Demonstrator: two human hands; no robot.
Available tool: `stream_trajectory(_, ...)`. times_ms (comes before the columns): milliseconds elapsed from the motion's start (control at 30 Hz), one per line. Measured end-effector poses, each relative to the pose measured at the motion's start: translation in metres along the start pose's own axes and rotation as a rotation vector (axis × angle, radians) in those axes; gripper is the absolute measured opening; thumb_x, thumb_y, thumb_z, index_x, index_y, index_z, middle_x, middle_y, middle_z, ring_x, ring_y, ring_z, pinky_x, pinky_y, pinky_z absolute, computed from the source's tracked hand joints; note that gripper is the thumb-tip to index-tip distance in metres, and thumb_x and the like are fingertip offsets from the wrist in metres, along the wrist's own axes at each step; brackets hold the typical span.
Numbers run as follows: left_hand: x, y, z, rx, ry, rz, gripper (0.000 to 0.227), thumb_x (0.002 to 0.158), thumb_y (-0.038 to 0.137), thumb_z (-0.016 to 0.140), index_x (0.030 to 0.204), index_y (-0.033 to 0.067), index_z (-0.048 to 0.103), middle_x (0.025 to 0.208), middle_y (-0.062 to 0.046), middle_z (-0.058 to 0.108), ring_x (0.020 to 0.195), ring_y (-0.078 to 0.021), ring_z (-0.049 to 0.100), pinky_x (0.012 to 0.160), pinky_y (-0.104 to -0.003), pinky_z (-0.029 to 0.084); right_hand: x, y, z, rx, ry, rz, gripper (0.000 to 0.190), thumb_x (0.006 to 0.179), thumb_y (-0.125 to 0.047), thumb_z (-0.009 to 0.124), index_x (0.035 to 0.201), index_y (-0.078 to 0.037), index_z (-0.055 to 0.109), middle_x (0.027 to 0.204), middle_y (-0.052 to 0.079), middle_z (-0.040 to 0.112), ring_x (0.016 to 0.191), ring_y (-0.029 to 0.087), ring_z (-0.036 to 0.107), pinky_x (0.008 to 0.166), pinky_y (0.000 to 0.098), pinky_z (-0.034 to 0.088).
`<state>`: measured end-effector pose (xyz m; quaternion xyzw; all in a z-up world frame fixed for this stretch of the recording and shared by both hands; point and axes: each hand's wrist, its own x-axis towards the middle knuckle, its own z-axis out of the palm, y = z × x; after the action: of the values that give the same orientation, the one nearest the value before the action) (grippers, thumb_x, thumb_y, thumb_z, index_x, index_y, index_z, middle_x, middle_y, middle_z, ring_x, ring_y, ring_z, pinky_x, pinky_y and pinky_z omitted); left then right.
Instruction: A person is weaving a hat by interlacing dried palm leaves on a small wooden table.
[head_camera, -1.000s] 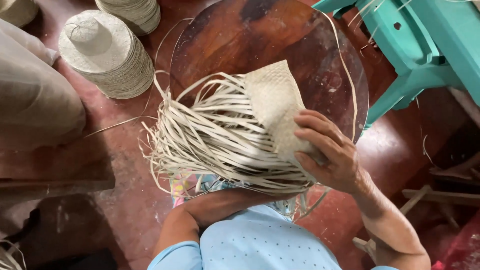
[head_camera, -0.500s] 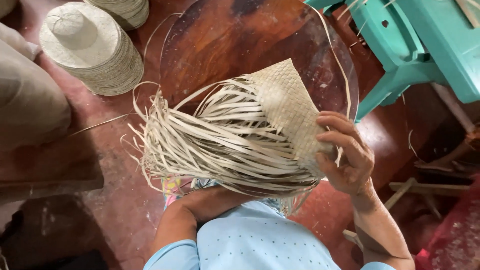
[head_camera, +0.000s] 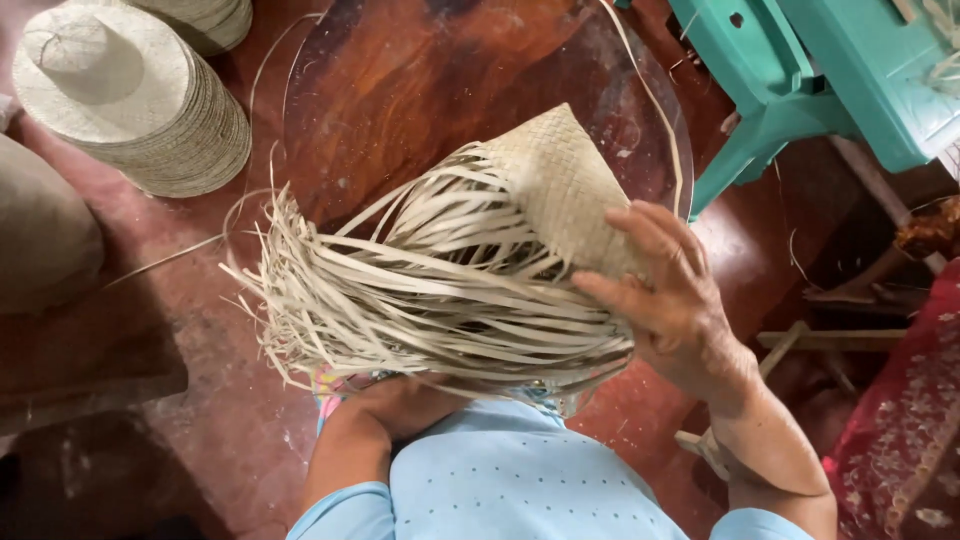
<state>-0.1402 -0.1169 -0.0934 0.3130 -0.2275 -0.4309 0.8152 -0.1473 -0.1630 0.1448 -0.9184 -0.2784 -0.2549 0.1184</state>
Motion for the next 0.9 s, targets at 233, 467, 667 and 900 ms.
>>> stream_trajectory(233, 0.008, 0.013, -0.012, 0.032, 0.089, -0.051, 0.063, 0.094, 0.041, 0.063, 0.145, 0.0072, 0.051, 0.152, -0.007, 0.051, 0.142, -0.0176, 0.045, 0.126, -0.039, 0.028, 0.071, 0.072, 0.012, 0.530, 0.004, -0.007, 0.015, 0.102, -0.002, 0.059, 0.112, -0.003, 0.070, 0.138, 0.025, 0.059, 0.132, 0.042, 0.058, 0.112, 0.0499, 0.049)
stream_trajectory(467, -0.033, 0.178, 0.009, 0.633, 0.491, 0.442, 0.052, 0.078, 0.006, 0.085, 0.126, 0.0093, 0.065, 0.125, -0.004, 0.069, 0.113, -0.0180, 0.064, 0.109, -0.036, 0.050, 0.130, 0.117, 0.060, 0.712, -0.001, 0.560, 0.017, 0.098, -0.025, 0.058, 0.089, -0.016, 0.070, 0.127, 0.003, 0.069, 0.106, 0.006, 0.062, 0.088, 0.0204, 0.044)
stream_trajectory(667, -0.048, 0.210, -0.007, 0.282, 0.581, 0.122, 0.021, 0.077, 0.008, 0.085, 0.097, 0.0062, 0.079, 0.096, -0.003, 0.078, 0.081, -0.0119, 0.071, 0.077, -0.029, 0.062, 0.117, 0.118, 0.088, 0.865, 0.128, 0.835, 0.034, 0.089, -0.045, 0.058, 0.092, -0.016, 0.076, 0.091, -0.006, 0.073, 0.075, 0.003, 0.058, 0.067, 0.0210, 0.046)
stream_trajectory(900, -0.135, 0.263, -0.005, 1.122, 0.062, 0.248, 0.029, 0.097, 0.026, 0.050, 0.105, 0.0051, 0.067, 0.100, -0.004, 0.071, 0.089, -0.0143, 0.063, 0.080, -0.030, 0.050, 0.119, 0.074, 0.066, 0.964, 0.108, 0.816, 0.022, 0.091, -0.032, 0.055, 0.082, -0.013, 0.060, 0.095, 0.004, 0.078, 0.077, 0.009, 0.067, 0.072, 0.0253, 0.053)
